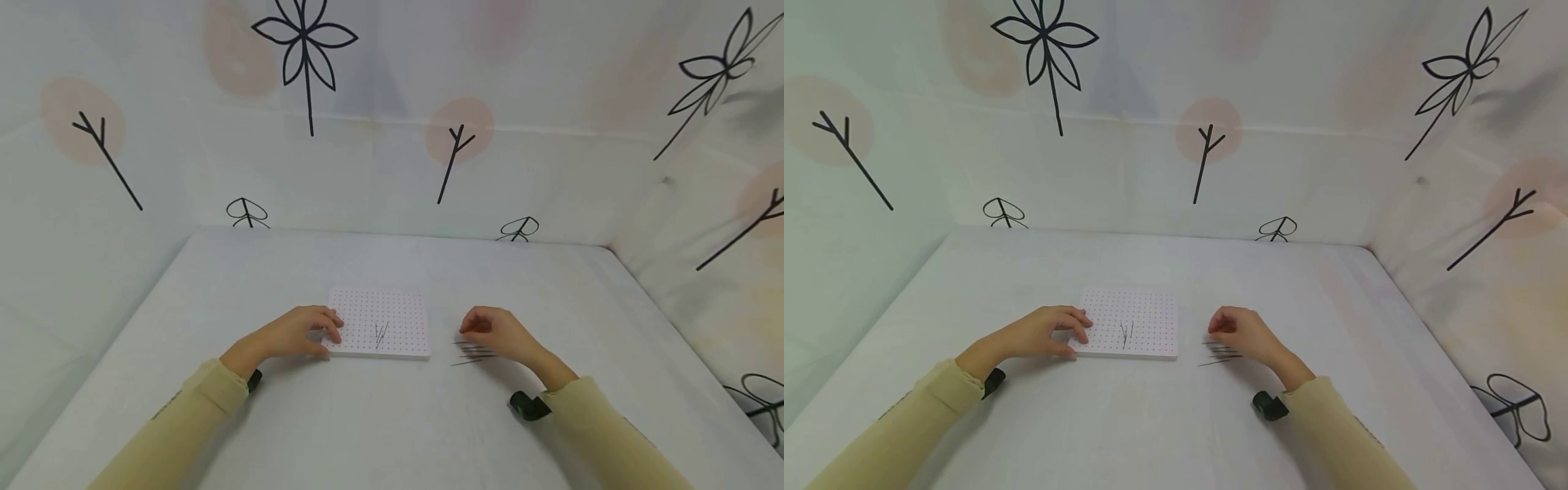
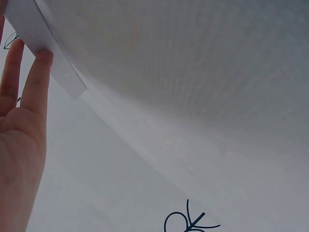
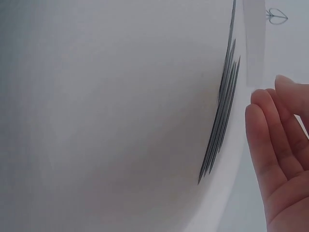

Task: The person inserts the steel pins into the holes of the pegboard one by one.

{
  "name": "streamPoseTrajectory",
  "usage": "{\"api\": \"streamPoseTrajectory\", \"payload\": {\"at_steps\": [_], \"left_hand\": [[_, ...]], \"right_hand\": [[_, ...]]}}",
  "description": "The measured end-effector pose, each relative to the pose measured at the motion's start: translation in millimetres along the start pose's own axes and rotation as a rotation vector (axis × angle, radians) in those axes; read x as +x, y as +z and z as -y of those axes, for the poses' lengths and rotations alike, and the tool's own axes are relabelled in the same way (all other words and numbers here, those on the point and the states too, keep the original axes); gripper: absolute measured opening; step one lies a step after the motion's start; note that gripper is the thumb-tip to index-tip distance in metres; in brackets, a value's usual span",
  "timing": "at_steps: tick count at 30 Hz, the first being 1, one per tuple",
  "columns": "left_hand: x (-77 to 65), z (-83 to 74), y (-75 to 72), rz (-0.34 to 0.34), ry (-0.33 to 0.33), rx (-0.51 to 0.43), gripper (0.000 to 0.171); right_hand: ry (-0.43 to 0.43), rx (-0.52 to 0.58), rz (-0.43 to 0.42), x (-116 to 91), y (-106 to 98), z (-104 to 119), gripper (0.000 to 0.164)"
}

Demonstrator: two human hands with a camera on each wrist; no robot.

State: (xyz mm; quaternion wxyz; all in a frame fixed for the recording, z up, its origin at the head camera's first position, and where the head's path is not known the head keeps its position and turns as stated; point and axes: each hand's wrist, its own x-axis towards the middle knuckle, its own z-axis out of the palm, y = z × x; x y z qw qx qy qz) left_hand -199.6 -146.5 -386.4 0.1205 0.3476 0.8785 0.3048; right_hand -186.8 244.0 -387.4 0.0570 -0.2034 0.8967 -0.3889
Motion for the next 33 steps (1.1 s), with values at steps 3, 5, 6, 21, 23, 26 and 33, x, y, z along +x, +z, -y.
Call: {"api": "streamPoseTrajectory", "payload": {"at_steps": [3,5,6,21,23,26,33], "left_hand": [[-0.4,-0.9,-0.1,0.0,-0.005,-0.004,0.02],[-0.5,-1.6,-0.1,0.0,-0.009,-0.005,0.02],[-0.7,-1.7,-0.2,0.001,-0.01,-0.004,0.02],[-0.9,-2.2,-0.8,-0.003,-0.013,-0.002,0.02],[-0.8,-2.1,-0.5,-0.002,-0.01,0.003,0.02],[-0.8,-1.5,0.1,0.0,-0.013,0.001,0.021],[-0.7,-0.4,0.0,0.005,-0.009,-0.001,0.021]], "right_hand": [[0.015,-0.016,0.002,-1.8,-3.1,-3.9,0.011],[0.021,-0.026,0.01,-2.7,-5.2,-6.0,0.01],[0.025,-0.031,0.013,-3.0,-6.2,-7.0,0.01],[0.005,-0.093,0.137,3.0,-10.1,-13.3,0.008],[0.002,-0.109,0.148,4.6,-8.6,-13.5,0.008],[-0.002,-0.129,0.162,7.3,-6.9,-13.5,0.008],[-0.008,-0.152,0.19,10.4,-5.5,-13.9,0.006]]}}
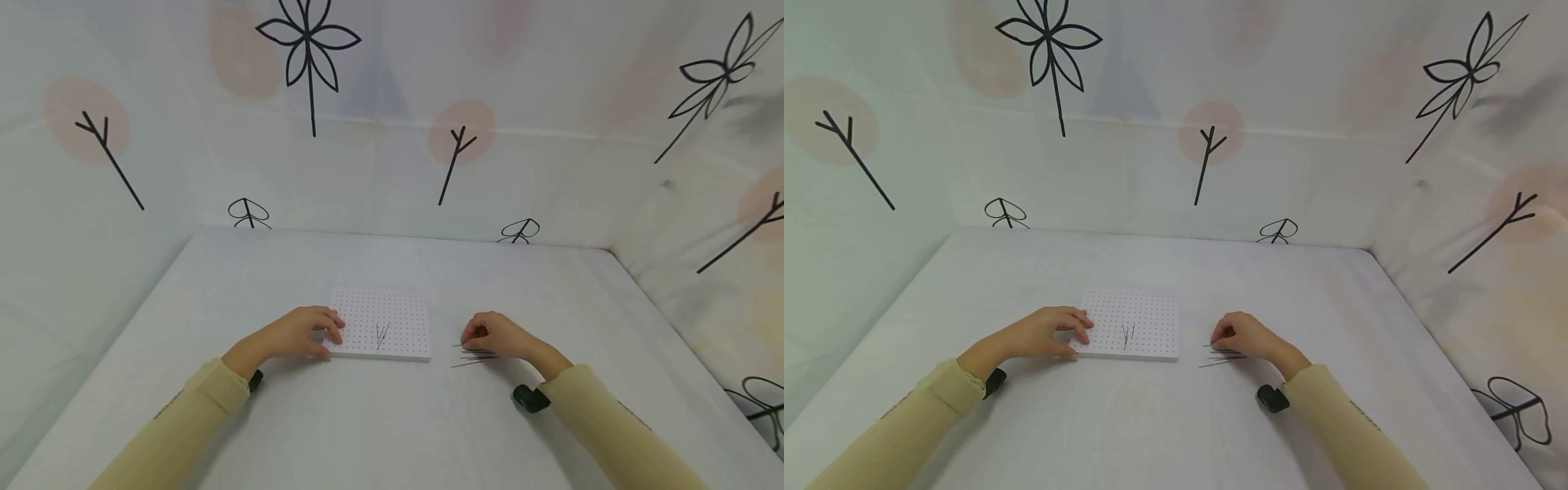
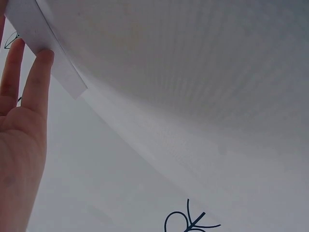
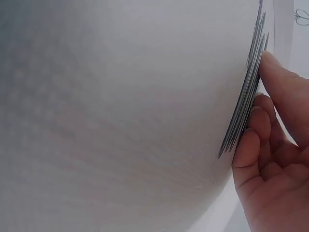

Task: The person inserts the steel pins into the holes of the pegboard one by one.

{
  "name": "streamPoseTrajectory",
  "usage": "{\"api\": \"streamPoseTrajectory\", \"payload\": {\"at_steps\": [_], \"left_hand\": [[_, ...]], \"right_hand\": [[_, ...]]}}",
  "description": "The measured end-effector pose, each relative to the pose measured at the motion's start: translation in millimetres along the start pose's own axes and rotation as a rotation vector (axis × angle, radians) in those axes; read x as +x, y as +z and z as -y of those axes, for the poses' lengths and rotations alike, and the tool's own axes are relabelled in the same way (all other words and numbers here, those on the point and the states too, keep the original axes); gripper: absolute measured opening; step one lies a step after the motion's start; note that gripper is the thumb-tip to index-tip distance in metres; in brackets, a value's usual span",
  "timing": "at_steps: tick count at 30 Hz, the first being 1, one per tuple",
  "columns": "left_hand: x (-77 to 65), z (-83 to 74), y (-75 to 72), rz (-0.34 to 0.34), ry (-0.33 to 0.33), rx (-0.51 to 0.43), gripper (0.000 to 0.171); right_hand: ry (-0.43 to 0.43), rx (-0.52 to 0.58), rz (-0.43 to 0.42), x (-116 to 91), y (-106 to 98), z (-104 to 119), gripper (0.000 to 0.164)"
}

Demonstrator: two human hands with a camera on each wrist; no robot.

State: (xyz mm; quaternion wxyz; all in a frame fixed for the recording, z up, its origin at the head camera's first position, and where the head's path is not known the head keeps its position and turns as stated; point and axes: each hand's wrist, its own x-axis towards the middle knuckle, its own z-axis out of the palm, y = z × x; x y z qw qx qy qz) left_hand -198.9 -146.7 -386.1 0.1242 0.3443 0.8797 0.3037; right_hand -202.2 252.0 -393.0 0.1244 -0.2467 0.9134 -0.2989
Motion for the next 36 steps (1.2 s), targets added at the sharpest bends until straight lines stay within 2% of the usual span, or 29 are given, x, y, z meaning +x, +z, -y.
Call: {"api": "streamPoseTrajectory", "payload": {"at_steps": [11,17,20,28,36], "left_hand": [[0.8,0.3,0.4,-0.008,0.011,0.015,0.021],[0.8,2.2,0.8,-0.007,0.011,0.016,0.021],[0.7,1.4,0.5,-0.008,0.012,0.015,0.021],[0.3,-0.7,0.0,-0.01,0.013,0.015,0.021],[-0.2,-0.9,0.3,-0.014,0.018,0.007,0.021]], "right_hand": [[0.003,0.019,0.05,0.6,-0.1,-0.9,0.006],[-0.001,0.048,0.05,-1.8,-2.5,1.3,0.006],[0.005,0.056,0.031,-3.3,-3.6,1.8,0.005],[0.001,0.06,-0.089,-5.0,-5.0,5.0,0.007],[0.026,0.125,-0.125,-5.9,-5.0,13.6,0.009]]}}
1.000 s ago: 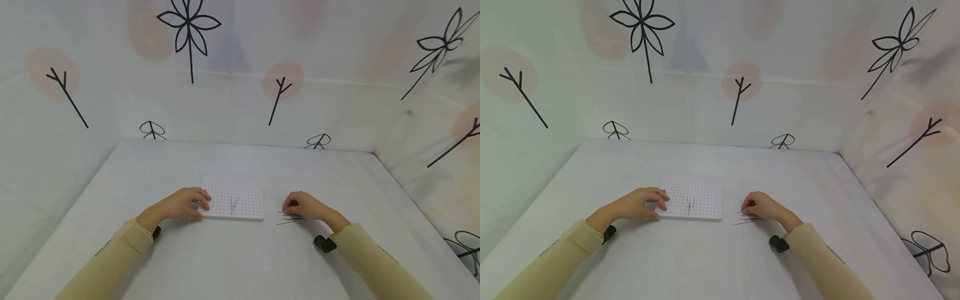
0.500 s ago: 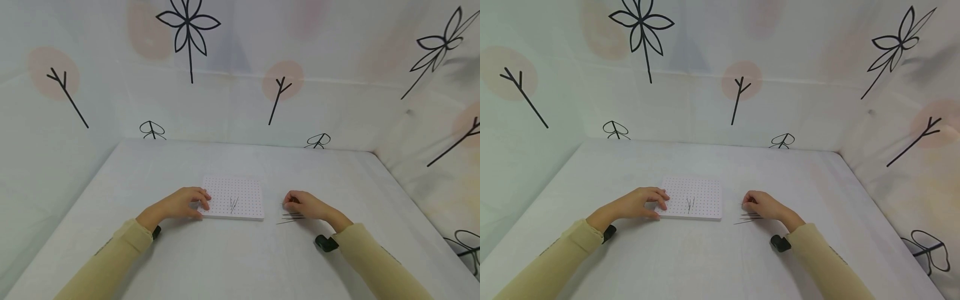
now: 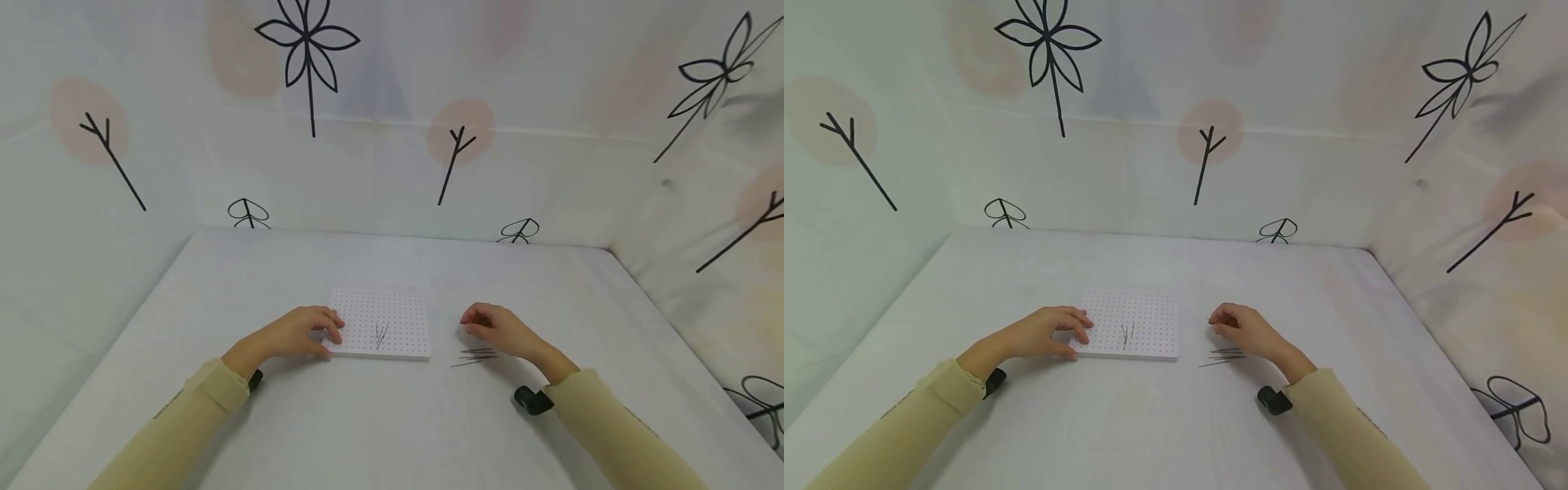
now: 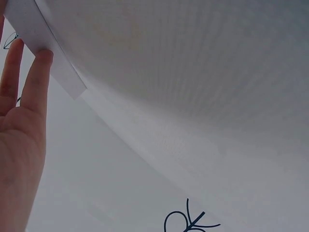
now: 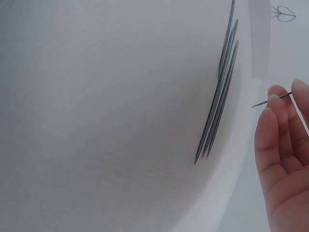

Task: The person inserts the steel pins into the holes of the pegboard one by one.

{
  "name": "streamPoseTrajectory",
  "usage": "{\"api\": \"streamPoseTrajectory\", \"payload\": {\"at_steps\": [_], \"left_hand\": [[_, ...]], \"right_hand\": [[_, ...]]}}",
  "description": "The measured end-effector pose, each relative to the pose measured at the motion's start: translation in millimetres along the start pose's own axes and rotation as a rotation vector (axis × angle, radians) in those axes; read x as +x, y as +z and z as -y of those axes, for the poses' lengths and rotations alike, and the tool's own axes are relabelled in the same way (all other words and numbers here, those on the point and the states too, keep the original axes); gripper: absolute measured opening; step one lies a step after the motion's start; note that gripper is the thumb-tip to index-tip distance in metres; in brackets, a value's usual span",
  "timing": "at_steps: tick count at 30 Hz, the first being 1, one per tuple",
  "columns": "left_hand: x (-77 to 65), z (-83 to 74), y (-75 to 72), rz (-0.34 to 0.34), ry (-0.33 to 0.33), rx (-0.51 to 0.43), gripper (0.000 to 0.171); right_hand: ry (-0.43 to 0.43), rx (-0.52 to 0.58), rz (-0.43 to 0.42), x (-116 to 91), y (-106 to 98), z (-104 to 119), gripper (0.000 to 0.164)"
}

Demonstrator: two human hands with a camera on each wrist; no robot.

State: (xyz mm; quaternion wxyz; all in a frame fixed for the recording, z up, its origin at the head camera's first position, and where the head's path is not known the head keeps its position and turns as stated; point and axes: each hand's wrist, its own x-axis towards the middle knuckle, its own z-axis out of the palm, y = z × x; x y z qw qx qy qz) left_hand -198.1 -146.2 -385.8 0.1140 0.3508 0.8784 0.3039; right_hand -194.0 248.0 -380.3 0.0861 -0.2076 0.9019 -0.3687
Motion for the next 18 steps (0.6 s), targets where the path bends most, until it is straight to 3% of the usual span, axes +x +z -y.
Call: {"api": "streamPoseTrajectory", "payload": {"at_steps": [18], "left_hand": [[-0.4,0.7,0.1,0.002,-0.018,-0.01,0.021]], "right_hand": [[-0.013,0.176,-0.066,2.5,11.2,14.8,0.012]]}}
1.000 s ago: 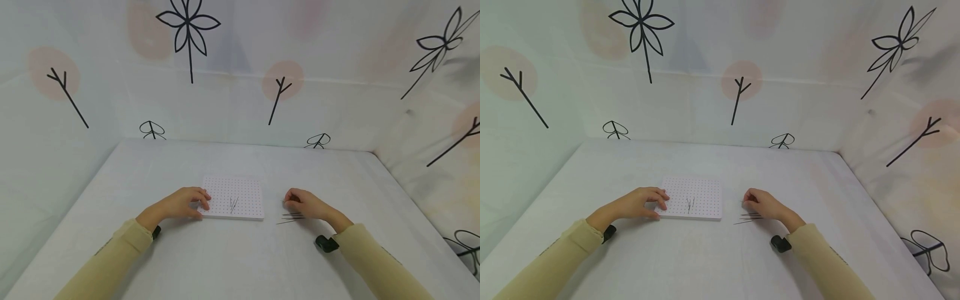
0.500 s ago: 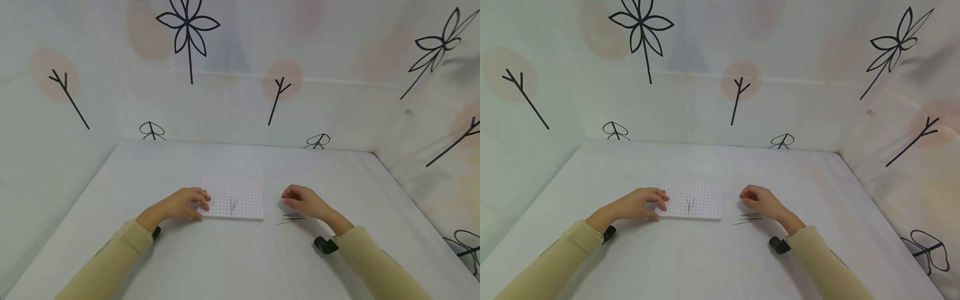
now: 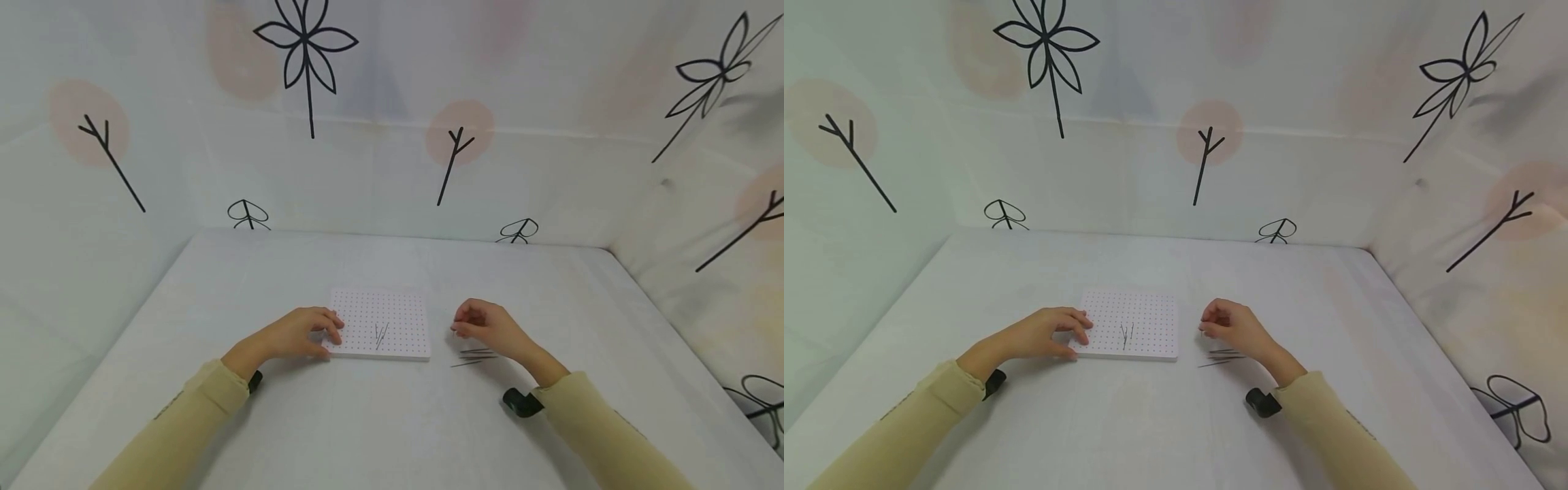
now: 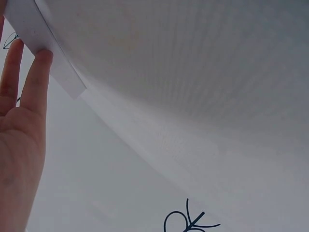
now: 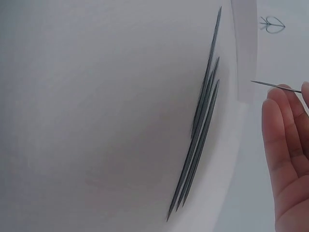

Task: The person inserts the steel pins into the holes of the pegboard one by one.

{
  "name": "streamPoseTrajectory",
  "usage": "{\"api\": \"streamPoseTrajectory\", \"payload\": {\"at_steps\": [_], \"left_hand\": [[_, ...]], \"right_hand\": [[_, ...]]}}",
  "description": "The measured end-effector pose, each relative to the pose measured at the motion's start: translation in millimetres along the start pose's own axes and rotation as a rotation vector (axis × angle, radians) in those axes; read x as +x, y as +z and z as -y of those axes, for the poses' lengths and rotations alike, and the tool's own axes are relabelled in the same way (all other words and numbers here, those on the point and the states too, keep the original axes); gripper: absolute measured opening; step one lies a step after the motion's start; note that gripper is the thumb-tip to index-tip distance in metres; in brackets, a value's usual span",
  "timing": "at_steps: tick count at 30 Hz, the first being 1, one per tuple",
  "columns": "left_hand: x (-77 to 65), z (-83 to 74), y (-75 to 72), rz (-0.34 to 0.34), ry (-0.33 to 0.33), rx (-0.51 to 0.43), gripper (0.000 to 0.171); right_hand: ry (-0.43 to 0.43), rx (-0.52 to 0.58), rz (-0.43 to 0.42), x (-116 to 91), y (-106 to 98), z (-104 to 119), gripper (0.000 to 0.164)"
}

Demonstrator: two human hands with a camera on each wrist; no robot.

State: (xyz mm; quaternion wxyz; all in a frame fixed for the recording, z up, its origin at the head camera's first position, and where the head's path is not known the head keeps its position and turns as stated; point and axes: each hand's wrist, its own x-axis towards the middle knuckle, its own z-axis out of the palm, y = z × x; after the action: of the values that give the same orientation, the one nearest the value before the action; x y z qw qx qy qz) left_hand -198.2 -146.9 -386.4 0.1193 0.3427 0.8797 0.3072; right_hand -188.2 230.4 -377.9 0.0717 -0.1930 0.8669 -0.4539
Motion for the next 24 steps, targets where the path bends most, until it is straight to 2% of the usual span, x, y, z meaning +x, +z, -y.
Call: {"api": "streamPoseTrajectory", "payload": {"at_steps": [14,18,24], "left_hand": [[-0.2,0.7,0.4,0.003,-0.003,0.002,0.022],[0.1,0.7,0.3,0.002,0.004,0.003,0.022],[0.6,1.1,0.0,0.005,0.006,0.001,0.021]], "right_hand": [[-0.058,0.001,0.005,-0.1,10.8,42.3,0.008],[-0.075,0.017,0.01,2.6,13.5,44.6,0.009],[-0.096,0.035,0.004,15.5,20.9,17.6,0.012]]}}
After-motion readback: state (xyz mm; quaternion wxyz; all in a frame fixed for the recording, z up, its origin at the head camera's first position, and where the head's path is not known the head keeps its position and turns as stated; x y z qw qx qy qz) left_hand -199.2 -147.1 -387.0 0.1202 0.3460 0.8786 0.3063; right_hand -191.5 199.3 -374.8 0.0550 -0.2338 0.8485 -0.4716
